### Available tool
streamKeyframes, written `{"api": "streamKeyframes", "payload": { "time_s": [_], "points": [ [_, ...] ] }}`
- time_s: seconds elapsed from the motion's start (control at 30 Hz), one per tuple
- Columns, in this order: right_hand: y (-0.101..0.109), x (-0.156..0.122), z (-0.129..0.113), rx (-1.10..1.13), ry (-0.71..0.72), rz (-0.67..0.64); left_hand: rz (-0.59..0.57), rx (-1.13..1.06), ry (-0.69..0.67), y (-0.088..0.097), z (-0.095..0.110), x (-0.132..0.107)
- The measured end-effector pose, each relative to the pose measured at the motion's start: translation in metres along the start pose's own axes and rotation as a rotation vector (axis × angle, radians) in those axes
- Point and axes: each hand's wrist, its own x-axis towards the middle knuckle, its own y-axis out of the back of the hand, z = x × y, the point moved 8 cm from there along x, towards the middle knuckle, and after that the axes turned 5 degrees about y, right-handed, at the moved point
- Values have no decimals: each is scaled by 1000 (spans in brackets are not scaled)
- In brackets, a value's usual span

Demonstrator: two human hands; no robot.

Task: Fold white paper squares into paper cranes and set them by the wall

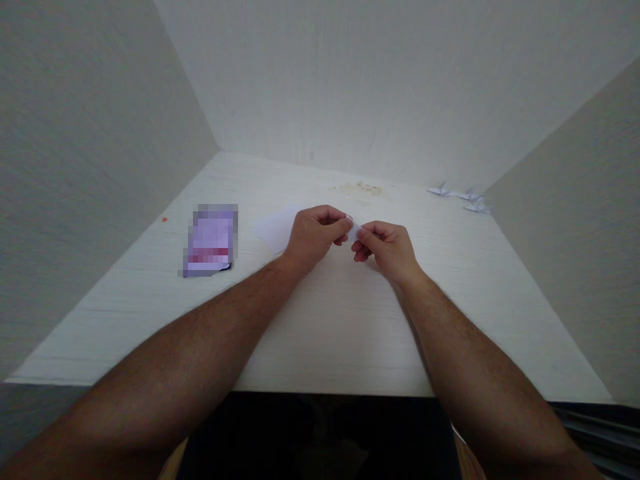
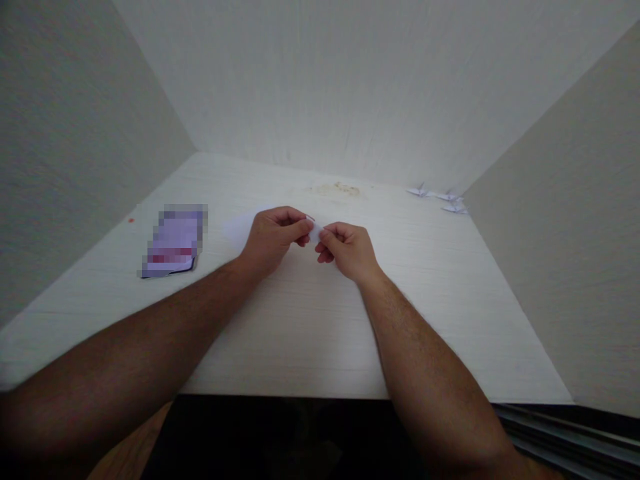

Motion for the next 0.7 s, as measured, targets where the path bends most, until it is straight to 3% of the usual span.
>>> {"api": "streamKeyframes", "payload": {
  "time_s": [0.7],
  "points": [
    [1,-1,-3,-177,50,-43,-16,79,-86,0,7,-2]
  ]
}}
